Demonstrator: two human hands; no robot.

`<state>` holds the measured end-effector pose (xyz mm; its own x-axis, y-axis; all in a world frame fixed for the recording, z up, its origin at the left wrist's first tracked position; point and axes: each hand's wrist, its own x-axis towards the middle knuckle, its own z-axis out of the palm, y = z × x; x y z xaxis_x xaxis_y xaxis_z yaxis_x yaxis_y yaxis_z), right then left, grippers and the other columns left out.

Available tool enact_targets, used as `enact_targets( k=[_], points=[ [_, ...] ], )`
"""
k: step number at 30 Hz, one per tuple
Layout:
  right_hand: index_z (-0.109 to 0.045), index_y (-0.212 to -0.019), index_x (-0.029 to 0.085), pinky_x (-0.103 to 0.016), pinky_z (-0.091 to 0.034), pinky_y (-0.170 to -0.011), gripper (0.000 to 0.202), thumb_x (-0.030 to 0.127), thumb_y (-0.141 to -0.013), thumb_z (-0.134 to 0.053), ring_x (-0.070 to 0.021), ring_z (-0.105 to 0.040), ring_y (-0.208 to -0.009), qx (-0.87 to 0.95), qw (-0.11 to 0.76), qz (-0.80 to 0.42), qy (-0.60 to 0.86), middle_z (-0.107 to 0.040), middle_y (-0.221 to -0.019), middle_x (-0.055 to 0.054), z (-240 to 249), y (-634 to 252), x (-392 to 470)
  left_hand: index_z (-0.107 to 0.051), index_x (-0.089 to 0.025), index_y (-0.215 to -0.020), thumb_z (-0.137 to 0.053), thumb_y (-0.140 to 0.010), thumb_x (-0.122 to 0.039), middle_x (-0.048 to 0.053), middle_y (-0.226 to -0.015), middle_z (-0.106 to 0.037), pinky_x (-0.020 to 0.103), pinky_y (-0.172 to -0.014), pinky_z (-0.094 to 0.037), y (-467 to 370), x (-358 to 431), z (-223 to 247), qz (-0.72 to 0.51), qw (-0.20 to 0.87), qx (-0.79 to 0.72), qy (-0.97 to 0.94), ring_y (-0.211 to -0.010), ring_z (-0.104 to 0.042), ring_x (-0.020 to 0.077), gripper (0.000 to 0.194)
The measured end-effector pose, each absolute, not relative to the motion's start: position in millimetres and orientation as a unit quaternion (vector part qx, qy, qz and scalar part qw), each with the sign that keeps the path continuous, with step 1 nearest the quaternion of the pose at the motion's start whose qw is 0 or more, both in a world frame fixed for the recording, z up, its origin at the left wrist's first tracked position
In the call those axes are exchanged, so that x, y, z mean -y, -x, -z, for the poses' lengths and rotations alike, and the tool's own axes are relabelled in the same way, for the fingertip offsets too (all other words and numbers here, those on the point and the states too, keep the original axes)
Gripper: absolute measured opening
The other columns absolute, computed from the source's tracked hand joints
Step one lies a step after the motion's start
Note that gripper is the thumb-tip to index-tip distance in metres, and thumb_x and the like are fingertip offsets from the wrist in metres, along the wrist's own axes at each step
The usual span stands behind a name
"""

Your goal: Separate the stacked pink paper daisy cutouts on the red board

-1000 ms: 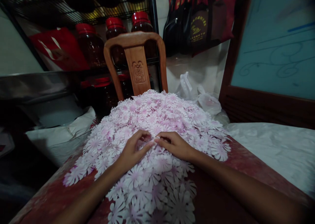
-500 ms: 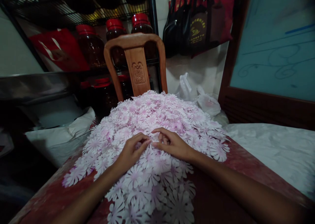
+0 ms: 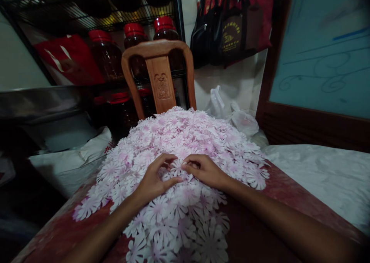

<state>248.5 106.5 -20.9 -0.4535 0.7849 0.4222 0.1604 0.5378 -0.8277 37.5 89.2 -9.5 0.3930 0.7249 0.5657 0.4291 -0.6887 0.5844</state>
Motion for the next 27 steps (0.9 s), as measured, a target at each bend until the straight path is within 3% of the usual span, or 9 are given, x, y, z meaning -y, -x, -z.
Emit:
enact_targets(
  k=[8, 16, 19, 22, 24, 27],
  points=[
    [-0.063, -0.081, 0.012, -0.022, -0.028, -0.053, 0.023, 0.035, -0.086, -0.060, -0.0080, -0.040, -0.057, 0.723, 0.433, -0.442, 0.309, -0.048, -0.064, 0.003, 16.7, -249.0, -105.9, -0.060, -0.023, -0.110, -0.075, -0.080, -0.029, 0.001, -0.100, -0.062, 0.026, -0.082, -0.046, -34.8, -91.1, 11.4, -0.426, 0.159, -0.361, -0.814, -0.088, -0.058, 0.0139, 0.034],
    [-0.066, -0.081, 0.012, -0.021, -0.023, -0.049, 0.022, 0.033, -0.085, -0.061, -0.0070, -0.033, -0.053, 0.745, 0.413, -0.425, 0.306, -0.040, -0.057, 0.005, 19.5, -247.0, -106.2, -0.063, -0.017, -0.089, -0.066, -0.087, -0.029, 0.001, -0.086, -0.063, 0.025, -0.075, -0.045, -37.1, -88.2, 6.0, -0.421, 0.179, -0.363, -0.811, -0.080, -0.058, 0.0133, 0.013],
    [-0.066, -0.105, 0.015, -0.021, -0.028, -0.051, 0.028, 0.034, -0.084, -0.064, -0.0069, -0.038, -0.055, 0.746, 0.425, -0.414, 0.302, -0.047, -0.067, 0.004, 19.7, -247.9, -105.3, -0.062, -0.017, -0.088, -0.064, -0.088, -0.030, 0.000, -0.084, -0.063, 0.024, -0.074, -0.045, -37.3, -88.7, 6.0, -0.423, 0.190, -0.372, -0.804, -0.079, -0.059, 0.0129, 0.013],
    [-0.050, -0.134, 0.025, -0.020, -0.034, -0.053, 0.060, 0.036, -0.079, -0.071, -0.0063, -0.043, -0.057, 0.747, 0.427, -0.416, 0.295, -0.053, -0.084, 0.002, 19.9, -248.6, -104.1, -0.062, -0.017, -0.089, -0.063, -0.088, -0.030, 0.000, -0.085, -0.063, 0.024, -0.076, -0.045, -36.3, -89.4, 6.7, -0.429, 0.199, -0.383, -0.793, -0.080, -0.059, 0.0130, 0.013],
    [-0.057, -0.128, 0.025, -0.020, -0.035, -0.054, 0.057, 0.037, -0.076, -0.074, -0.0061, -0.043, -0.056, 0.758, 0.418, -0.403, 0.298, -0.055, -0.083, 0.002, 20.5, -248.4, -104.4, -0.061, -0.018, -0.090, -0.063, -0.089, -0.031, 0.000, -0.086, -0.063, 0.024, -0.077, -0.045, -35.8, -89.5, 7.2, -0.433, 0.207, -0.387, -0.788, -0.082, -0.060, 0.0134, 0.013],
    [-0.071, -0.104, 0.018, -0.020, -0.034, -0.054, 0.031, 0.035, -0.078, -0.071, -0.0069, -0.043, -0.057, 0.778, 0.420, -0.360, 0.298, -0.057, -0.075, 0.001, 21.6, -247.5, -106.4, -0.061, -0.018, -0.090, -0.062, -0.089, -0.031, 0.001, -0.087, -0.063, 0.024, -0.079, -0.046, -36.4, -88.8, 7.2, -0.430, 0.216, -0.389, -0.786, -0.084, -0.060, 0.0139, 0.013]
  ],
)
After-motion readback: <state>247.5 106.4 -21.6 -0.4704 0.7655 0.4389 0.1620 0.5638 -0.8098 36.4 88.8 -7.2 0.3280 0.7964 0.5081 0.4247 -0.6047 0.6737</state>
